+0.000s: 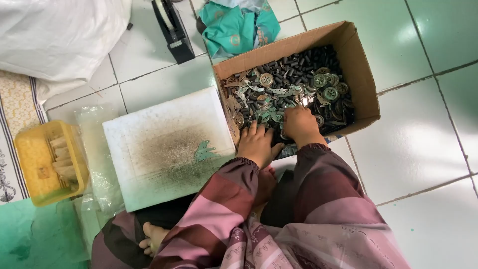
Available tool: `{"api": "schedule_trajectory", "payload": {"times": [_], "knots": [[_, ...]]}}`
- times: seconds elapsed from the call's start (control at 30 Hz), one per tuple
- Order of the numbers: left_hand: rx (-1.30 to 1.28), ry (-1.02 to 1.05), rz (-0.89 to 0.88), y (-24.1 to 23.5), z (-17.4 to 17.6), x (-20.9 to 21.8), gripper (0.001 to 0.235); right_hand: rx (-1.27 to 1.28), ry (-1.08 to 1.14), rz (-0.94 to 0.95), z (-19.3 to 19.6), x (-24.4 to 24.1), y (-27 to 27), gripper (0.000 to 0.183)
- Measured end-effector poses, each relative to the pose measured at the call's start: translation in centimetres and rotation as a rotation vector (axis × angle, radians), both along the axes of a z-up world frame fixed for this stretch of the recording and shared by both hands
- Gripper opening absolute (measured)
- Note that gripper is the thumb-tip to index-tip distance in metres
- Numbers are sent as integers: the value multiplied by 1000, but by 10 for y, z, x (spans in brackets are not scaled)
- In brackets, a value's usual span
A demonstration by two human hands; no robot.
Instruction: The person sits on the floor and sorts small metal parts from a cardboard box onto a white board. They pick up individual pieces, inspect them, and place them into a small plastic bag. The person then seals the bag and places it into a yellow container.
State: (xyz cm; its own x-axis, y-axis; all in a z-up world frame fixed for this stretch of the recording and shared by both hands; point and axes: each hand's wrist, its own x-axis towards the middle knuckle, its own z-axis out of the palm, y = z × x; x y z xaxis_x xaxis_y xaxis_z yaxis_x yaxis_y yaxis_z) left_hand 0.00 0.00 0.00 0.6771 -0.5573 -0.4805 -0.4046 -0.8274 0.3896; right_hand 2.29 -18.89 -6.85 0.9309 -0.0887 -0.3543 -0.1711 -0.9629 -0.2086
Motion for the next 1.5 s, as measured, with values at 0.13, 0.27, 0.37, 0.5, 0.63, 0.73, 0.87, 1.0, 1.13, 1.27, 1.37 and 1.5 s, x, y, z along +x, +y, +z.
{"api": "schedule_trajectory", "payload": {"times": [0.13,0.27,0.37,0.5,0.63,0.73,0.87,1.0,1.13,1.27,1.37,1.5], "knots": [[-150,-179,117,4,-23,-3,54,181,69,29,59,-12,18,23],[-253,-148,185,12,-47,-4,40,324,23,41,103,-26,40,23],[-287,-297,205,39,-17,-22,25,414,-33,24,106,-43,56,21],[-424,-485,344,99,3,-47,15,629,-141,23,105,-60,101,24],[-368,-535,421,167,22,-71,16,632,-217,94,84,-67,161,21],[-346,-508,511,194,33,-84,25,634,-322,165,69,-68,189,19],[-270,-510,474,195,29,-93,22,500,-417,282,53,-71,199,19],[-168,-560,362,182,14,-90,23,372,-515,296,34,-72,199,15],[-131,-568,317,182,27,-88,25,263,-688,389,9,-66,194,5],[-104,-575,317,176,26,-90,23,284,-742,485,29,-66,192,5],[-151,-574,287,159,35,-84,22,256,-715,356,35,-47,157,9],[-251,-580,167,110,8,-68,26,178,-605,136,21,-16,64,12]]}}
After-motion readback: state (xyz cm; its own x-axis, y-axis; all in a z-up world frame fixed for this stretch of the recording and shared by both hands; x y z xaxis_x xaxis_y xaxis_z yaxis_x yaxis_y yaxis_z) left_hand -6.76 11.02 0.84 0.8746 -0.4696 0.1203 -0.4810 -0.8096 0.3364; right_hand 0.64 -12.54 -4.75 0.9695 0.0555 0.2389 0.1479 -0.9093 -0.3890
